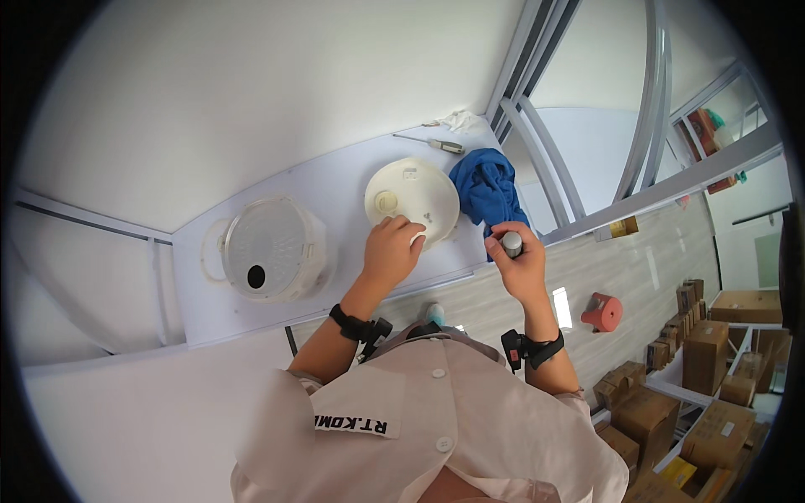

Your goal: The person uses a screwdriver to fasten screws into a white plastic bucket and its lid. They repeatedly pick up screws, align the lid, and tighten fasteners while working at a white table in a warehouse-like room.

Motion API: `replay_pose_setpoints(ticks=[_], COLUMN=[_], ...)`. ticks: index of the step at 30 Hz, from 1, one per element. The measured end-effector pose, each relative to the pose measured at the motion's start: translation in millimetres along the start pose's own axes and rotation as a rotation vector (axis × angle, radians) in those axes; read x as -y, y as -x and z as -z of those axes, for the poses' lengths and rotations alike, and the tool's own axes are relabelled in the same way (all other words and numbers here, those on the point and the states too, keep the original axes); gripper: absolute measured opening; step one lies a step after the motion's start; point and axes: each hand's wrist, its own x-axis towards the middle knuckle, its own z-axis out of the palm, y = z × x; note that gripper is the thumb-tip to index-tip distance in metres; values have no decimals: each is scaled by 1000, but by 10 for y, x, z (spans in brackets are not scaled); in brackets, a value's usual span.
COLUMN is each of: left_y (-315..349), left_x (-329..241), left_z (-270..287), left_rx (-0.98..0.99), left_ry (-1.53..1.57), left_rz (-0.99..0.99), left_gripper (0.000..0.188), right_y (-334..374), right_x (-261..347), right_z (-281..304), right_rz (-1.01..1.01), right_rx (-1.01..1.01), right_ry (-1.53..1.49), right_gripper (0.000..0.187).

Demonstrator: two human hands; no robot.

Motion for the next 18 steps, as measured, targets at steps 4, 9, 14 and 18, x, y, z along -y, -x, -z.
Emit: replay_pose_setpoints(ticks=[4, 9, 14, 18], left_y=[-167, -289, -284, -283], left_x=[1, 50, 135, 145], left_z=[-345, -602, -767, -818], left_rx=[61, 83, 109, 80], left_ry=[-79, -184, -269, -288], left_rz=[73, 107, 159, 142], left_gripper=[15, 12, 9, 5], right_y=[-97, -183, -269, -317], right_x=[-92, -196, -193, -231], right_z=[237, 470, 617, 667], right_rz=[23, 1, 4, 16], right_rx=[46, 93, 113, 128], right_ry=[26, 8, -8, -6], right_gripper=[18, 19, 19, 17])
